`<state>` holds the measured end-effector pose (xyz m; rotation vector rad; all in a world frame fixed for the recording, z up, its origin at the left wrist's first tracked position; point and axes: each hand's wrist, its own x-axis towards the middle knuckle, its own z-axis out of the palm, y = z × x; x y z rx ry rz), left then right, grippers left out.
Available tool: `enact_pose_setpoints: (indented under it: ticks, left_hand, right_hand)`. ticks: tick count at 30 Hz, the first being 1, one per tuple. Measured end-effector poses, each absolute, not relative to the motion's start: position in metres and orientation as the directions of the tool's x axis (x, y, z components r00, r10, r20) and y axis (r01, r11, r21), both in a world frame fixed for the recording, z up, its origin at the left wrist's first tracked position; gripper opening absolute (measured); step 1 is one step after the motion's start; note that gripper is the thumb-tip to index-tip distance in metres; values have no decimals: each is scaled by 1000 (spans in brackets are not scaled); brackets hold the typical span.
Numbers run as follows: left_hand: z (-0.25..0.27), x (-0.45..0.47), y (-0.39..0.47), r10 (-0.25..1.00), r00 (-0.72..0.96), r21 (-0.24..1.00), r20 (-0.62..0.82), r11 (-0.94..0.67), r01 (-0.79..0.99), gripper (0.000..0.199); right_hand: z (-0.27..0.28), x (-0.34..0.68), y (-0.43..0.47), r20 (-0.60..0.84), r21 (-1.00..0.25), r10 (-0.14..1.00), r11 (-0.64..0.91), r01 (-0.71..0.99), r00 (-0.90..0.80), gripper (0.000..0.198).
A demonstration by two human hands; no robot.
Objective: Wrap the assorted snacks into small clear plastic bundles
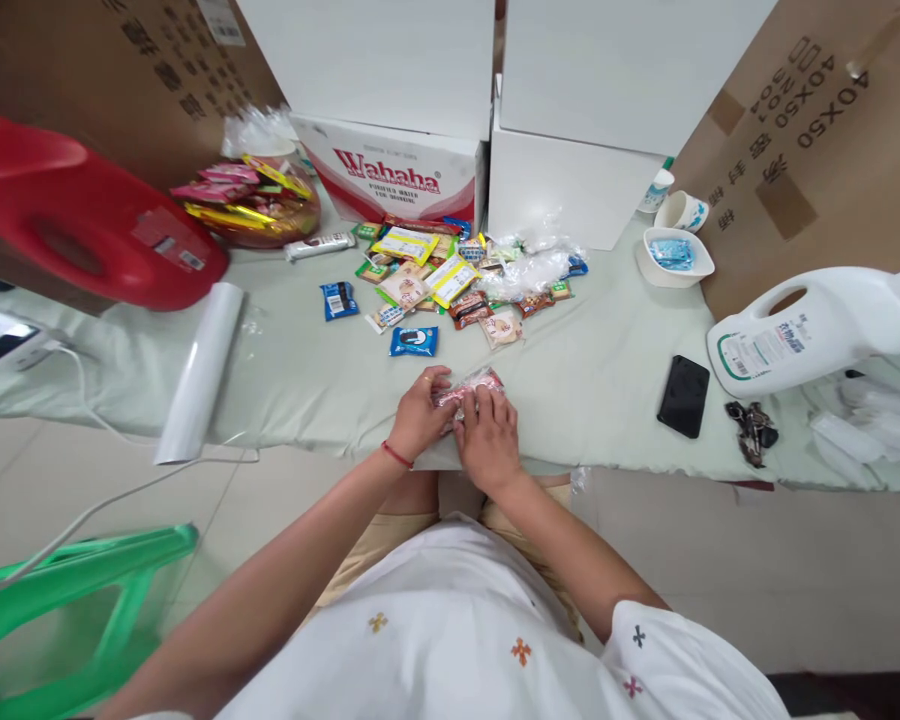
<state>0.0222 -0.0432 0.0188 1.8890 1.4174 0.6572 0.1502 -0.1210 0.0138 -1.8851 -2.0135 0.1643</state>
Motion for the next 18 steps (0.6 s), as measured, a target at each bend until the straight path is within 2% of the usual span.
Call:
enact_pose_setpoints:
  ticks: [2,4,6,8,10,12,15,18]
  left_hand:
    - [15,22,-47,949,312,732,52,-248,634,53]
    - [13,22,-53,897,426,649,117,-394,651,50]
    - [13,21,-57,829,546,576,125,-508,640,51]
    - [14,18,-59,787,610,542,98,-556,630,53]
    - [15,13,-59,768,636,513,77,-578,635,54]
    - [17,9,-59,739,671,477,66,-614,629,62]
    - [19,8,-59,696,716,440,47,-658,611,79]
    - [19,13,-56,726,687,452,19,-619,642,79]
  right_hand:
    - [10,147,-132,202,-332,978,124,935,-58,65]
    - [8,144,-139,186,-335,980,129,934,-68,72]
    - [8,145,-144,168,-361,981,149,921,-93,76]
    - [10,155,-148,167,-430,971,230,873,-173,80]
    - [15,174,-151,184,-522,947,322,790,-264,73]
    - [21,197,-148,228,-570,938,347,745,-263,58]
    - [27,222,-130,258,-500,939,330,801,-226,57]
    - [23,224,-102,179,-387,917,398,832,-355,65]
